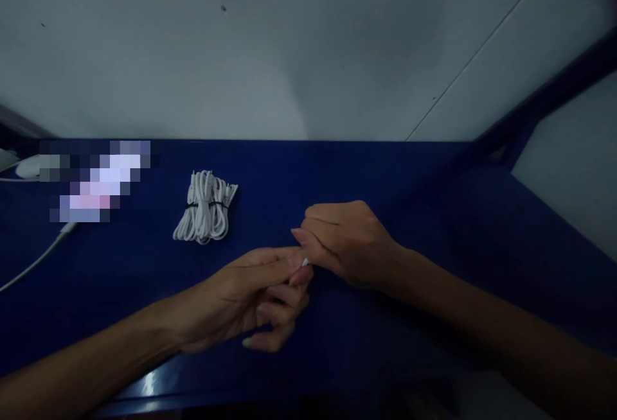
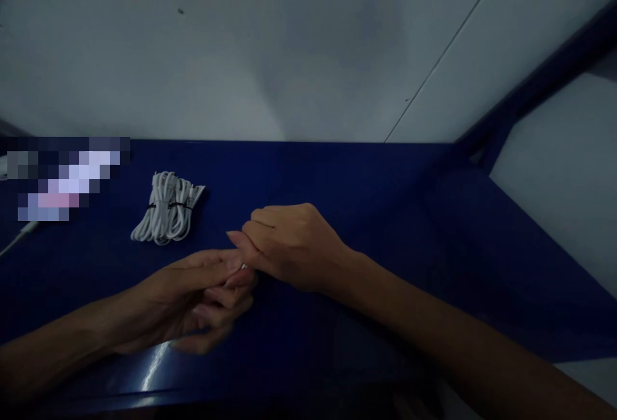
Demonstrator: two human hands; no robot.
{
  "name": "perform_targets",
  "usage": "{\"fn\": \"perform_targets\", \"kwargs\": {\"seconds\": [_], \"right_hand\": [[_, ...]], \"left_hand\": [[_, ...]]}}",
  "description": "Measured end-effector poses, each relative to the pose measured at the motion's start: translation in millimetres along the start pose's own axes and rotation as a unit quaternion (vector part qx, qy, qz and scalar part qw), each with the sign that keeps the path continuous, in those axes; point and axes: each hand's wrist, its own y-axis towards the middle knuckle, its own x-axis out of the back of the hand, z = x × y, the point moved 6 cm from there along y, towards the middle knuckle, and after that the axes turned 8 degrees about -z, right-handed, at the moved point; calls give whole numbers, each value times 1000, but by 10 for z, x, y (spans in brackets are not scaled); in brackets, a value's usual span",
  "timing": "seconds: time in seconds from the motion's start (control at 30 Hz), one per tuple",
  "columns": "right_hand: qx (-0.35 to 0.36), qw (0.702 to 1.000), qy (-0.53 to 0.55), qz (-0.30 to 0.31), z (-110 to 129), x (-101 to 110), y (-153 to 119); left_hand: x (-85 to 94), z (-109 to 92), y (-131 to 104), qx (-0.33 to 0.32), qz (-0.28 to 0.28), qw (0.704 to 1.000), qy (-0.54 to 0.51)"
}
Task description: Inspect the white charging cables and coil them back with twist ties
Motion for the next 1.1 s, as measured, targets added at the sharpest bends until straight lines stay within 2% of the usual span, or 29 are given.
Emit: {"fn": "perform_targets", "kwargs": {"seconds": [0.1,0.17,0.27,0.33,0.53,0.7,0.8,0.97,1.1], "right_hand": [[-63,996,47,40,-80,-33,-50],[-118,984,99,87,-127,-65,-74],[-187,954,167,163,-160,-120,-105],[-202,947,178,174,-169,-128,-109],[-117,985,102,81,-123,-67,-82],[-64,995,74,22,-82,-3,-42],[-45,997,67,11,-80,5,-31],[-18,999,38,16,-78,-38,-58],[-10,999,34,2,-73,-29,-61]], "left_hand": [[42,9,40,-32,-44,998,40],[62,13,56,-46,-62,995,57],[58,3,65,-61,-67,994,65],[49,-14,60,-67,-67,994,56],[27,-31,20,-32,-56,998,14],[-6,-20,-12,-12,-22,999,-21],[-15,-14,-22,-11,-10,999,-40],[-1,0,4,-11,-20,999,-39],[-1,-10,21,-12,-2,999,-44]]}}
